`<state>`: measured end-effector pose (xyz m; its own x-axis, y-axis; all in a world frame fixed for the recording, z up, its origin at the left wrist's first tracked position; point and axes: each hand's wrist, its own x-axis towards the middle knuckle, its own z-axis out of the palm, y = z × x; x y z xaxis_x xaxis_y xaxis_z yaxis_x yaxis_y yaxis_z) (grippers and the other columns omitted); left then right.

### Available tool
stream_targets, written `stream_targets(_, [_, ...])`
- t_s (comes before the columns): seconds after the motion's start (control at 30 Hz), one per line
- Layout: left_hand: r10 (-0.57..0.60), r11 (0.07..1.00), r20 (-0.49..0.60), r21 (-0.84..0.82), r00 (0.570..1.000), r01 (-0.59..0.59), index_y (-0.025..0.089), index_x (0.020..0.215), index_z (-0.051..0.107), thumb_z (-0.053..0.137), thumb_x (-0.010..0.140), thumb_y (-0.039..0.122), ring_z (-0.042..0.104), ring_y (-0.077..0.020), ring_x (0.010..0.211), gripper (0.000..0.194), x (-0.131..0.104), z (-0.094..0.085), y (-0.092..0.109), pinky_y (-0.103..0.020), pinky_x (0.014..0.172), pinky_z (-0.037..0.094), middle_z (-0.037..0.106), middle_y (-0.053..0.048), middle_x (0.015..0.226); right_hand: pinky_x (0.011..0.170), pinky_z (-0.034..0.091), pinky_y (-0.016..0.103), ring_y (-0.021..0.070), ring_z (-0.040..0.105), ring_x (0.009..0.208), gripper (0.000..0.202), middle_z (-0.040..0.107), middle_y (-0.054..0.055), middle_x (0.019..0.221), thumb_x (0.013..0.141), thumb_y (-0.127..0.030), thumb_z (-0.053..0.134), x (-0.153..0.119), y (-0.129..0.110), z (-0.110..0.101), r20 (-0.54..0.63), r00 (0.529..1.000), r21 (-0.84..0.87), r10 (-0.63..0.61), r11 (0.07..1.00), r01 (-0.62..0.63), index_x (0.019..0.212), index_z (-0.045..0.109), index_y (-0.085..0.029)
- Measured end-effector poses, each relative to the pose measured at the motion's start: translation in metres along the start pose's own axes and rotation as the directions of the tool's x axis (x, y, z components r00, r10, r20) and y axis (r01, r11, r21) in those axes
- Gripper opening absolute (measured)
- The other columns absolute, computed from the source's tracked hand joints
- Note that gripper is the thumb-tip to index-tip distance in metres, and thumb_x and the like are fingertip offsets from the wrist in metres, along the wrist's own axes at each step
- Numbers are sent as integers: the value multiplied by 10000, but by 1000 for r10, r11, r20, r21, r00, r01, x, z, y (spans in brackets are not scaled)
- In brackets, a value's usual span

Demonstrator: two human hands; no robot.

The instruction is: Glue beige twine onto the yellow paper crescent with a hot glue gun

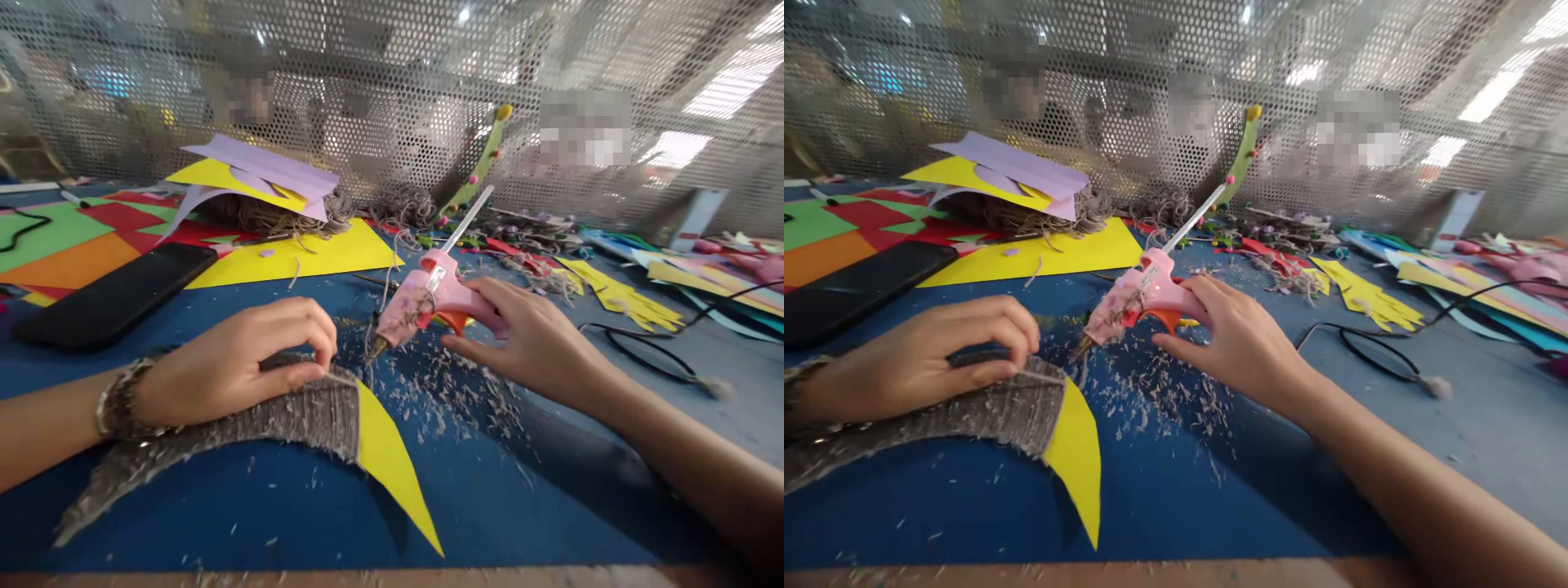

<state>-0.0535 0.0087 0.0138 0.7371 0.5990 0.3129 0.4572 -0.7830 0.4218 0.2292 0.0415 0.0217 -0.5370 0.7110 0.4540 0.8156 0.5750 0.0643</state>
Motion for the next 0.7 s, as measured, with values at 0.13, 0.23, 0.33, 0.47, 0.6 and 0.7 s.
stream_targets(0.13, [14,999,29,-48,999,-13,200,792,457,437,847,154,503,-86,745,75,-4,-3,3,-168,679,386,542,27,799,458,293,211,91,399,487,360,474,-7,613,743,-535,483,-1,0,2,27,1000,11,-9,1000,9,772,454,-177])
stream_targets(0.23, [28,998,116,-51,993,-22,202,774,474,446,837,150,497,-82,664,86,-4,-1,4,-171,630,389,547,37,721,452,289,214,90,382,481,337,468,-6,609,750,-503,495,-1,-2,1,46,999,24,-17,1000,16,799,457,-171])
stream_targets(0.33, [65,997,163,32,984,-71,224,898,536,477,829,176,528,-108,724,103,-5,2,5,-208,677,393,594,19,800,465,305,222,98,402,504,294,488,9,634,765,-459,499,-1,-4,1,73,996,48,-47,998,44,801,458,-170])
stream_targets(0.47, [84,986,150,128,985,-103,230,1087,526,463,852,259,547,-147,787,244,-6,2,4,-242,708,385,622,-10,877,490,332,241,120,450,552,282,525,31,681,783,-460,472,-2,-4,1,68,993,60,-98,994,94,812,469,-179])
stream_targets(0.6, [92,983,167,143,982,-117,245,925,601,379,884,249,517,-138,725,225,-4,0,2,-249,690,376,596,-1,789,481,336,249,131,476,561,289,544,38,701,796,-465,450,-3,-1,3,59,991,38,-116,993,114,853,476,-183])
stream_targets(0.7, [123,968,184,196,975,-159,227,886,604,346,895,252,486,-139,679,259,-3,0,2,-265,652,359,563,-9,746,504,362,261,150,515,611,296,579,64,780,802,-454,448,-4,0,5,54,990,16,-131,991,131,910,481,-181])
